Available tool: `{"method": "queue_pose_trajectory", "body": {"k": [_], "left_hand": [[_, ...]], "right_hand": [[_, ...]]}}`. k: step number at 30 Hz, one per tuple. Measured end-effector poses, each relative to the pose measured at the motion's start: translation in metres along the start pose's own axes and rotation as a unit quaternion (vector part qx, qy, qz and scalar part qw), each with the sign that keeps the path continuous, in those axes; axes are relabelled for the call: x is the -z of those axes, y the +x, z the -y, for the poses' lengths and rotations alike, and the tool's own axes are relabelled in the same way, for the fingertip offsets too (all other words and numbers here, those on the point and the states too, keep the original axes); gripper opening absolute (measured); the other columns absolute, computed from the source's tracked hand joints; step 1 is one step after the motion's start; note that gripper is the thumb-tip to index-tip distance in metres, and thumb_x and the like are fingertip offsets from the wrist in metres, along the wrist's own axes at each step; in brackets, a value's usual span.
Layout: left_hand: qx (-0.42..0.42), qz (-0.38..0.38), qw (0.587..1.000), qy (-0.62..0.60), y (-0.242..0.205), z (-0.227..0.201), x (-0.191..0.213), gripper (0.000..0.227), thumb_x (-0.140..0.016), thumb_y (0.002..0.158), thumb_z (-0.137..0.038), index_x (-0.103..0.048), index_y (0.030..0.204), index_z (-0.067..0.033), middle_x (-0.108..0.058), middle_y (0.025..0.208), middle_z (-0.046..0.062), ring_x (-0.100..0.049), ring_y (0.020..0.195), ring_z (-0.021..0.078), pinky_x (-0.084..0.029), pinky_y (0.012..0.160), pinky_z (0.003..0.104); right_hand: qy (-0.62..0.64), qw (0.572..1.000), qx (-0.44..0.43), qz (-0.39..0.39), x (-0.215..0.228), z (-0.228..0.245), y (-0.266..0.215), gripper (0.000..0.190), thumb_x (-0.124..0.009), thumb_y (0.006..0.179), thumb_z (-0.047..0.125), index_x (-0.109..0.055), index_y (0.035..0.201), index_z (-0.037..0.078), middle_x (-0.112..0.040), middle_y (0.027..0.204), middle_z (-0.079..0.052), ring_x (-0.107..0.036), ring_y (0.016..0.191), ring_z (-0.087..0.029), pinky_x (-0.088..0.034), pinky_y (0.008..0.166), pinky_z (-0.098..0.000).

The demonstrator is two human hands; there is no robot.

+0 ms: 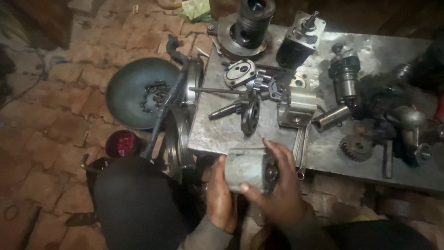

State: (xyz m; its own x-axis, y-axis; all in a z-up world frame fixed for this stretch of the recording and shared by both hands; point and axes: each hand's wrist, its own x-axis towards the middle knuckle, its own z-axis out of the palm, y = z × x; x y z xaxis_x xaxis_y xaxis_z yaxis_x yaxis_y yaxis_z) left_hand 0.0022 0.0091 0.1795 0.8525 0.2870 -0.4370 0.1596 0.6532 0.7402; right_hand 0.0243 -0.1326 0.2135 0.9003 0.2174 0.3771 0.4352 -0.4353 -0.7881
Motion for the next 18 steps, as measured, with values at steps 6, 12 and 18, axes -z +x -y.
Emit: {"method": "queue_pose_trajectory", "body": {"k": [6, 12, 18], "left_hand": [[-0.089, 0.151, 0.966, 0.189, -0.009, -0.028, -0.014, 0.034, -0.053, 0.102, -0.03, -0.06, 0.122, -0.0033, -0.067, 0.139, 0.011, -0.066, 0.12, 0.0199, -0.055, 0.103, 0.036], [-0.304, 0.193, 0.831, 0.424, -0.014, -0.074, -0.032, 0.03, -0.071, 0.095, -0.02, -0.068, 0.118, -0.0018, -0.065, 0.144, 0.015, -0.065, 0.131, 0.0268, -0.054, 0.106, 0.037], [-0.302, 0.268, 0.825, 0.394, -0.005, -0.087, -0.03, 0.04, -0.078, 0.089, -0.02, -0.068, 0.124, -0.0018, -0.064, 0.133, 0.014, -0.066, 0.124, 0.0282, -0.053, 0.105, 0.036]], "right_hand": [[0.405, 0.875, -0.262, -0.034, 0.007, -0.022, 0.009, 0.086, -0.062, 0.078, 0.033, -0.037, 0.157, 0.008, -0.055, 0.136, -0.025, -0.061, 0.118, -0.037, -0.052, 0.099, -0.0465], [0.596, 0.742, -0.297, -0.08, 0.008, -0.016, 0.017, 0.076, -0.052, 0.088, 0.038, -0.042, 0.153, -0.001, -0.06, 0.135, -0.022, -0.062, 0.12, -0.033, -0.049, 0.103, -0.0484], [0.595, 0.741, -0.297, -0.093, 0.009, -0.012, 0.017, 0.069, -0.05, 0.091, 0.036, -0.045, 0.15, 0.001, -0.063, 0.131, -0.019, -0.062, 0.119, -0.031, -0.049, 0.103, -0.0474]]}}
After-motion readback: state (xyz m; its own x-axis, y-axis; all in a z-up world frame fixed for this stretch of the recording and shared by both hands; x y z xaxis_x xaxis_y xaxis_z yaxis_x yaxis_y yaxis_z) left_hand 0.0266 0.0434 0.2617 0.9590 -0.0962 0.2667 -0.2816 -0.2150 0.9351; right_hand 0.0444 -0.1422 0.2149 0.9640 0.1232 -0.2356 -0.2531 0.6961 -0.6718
